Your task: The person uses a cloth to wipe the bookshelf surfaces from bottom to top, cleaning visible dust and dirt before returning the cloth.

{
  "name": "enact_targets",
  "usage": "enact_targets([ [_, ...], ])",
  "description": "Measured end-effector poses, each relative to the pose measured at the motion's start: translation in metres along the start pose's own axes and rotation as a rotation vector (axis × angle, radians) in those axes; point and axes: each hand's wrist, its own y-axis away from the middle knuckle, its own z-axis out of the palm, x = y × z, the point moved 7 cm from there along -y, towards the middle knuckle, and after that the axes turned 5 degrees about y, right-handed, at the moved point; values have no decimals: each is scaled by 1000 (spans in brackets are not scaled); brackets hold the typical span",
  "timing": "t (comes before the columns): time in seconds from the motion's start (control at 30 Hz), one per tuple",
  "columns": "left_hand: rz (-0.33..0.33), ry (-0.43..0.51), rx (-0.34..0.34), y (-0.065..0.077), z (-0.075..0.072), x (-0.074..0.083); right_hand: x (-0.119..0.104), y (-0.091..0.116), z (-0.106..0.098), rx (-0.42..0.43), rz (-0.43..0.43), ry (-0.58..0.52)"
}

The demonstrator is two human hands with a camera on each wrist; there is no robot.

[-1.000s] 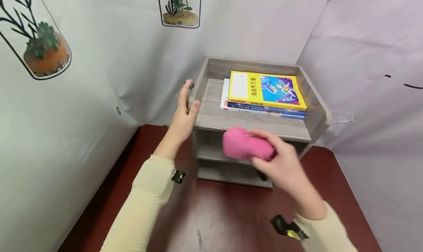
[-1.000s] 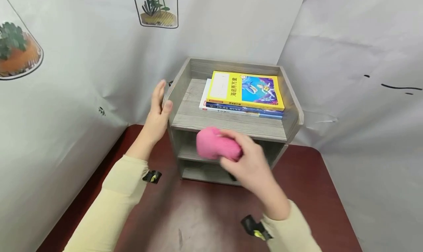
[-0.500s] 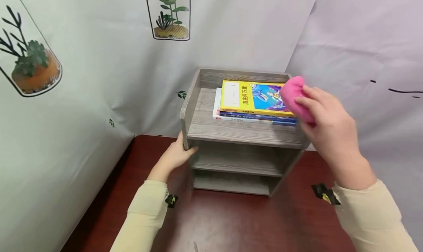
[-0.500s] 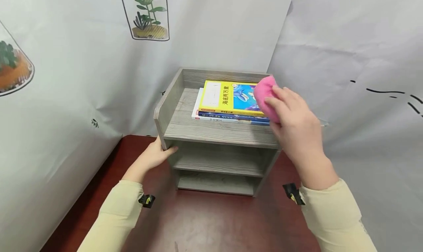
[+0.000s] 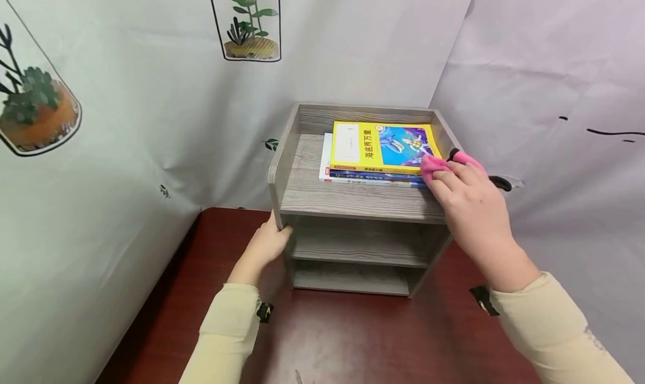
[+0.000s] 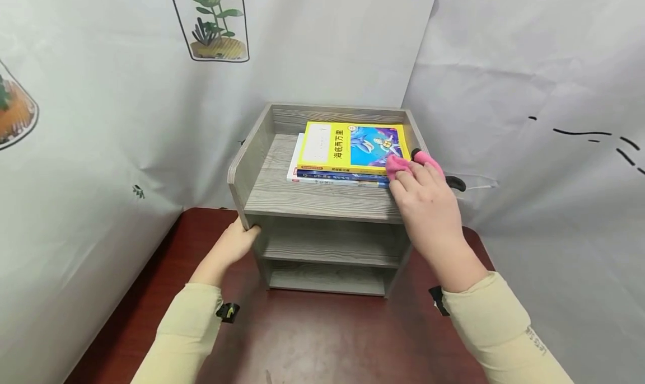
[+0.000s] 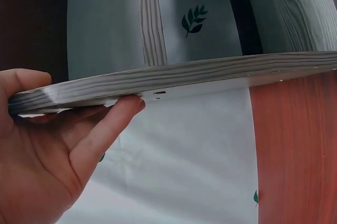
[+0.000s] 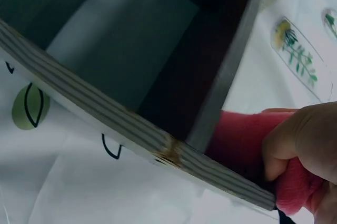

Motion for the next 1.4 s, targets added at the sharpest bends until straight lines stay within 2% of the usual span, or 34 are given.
enact_targets([
  [0.17,5,-5,12,0,-1,0,-8,7,6,-70,14,80],
  [0.5,-12,-17,4,-1,0,-3,-20,15,17,-116,10,67],
  [0.77,-6,-13,2,-1,0,-2,-22,19,20,-118,115,8],
  [1.07,-9,-16,-1,-1,0,-2,-18,24,23,-128,315,-72],
  [1.23,-8,-15,0,-1,0,-2,-15,26,25,-108,363,-90],
  [1.4,-7,-11,0,0,0,-2,-18,27,26,-79,357,-56],
])
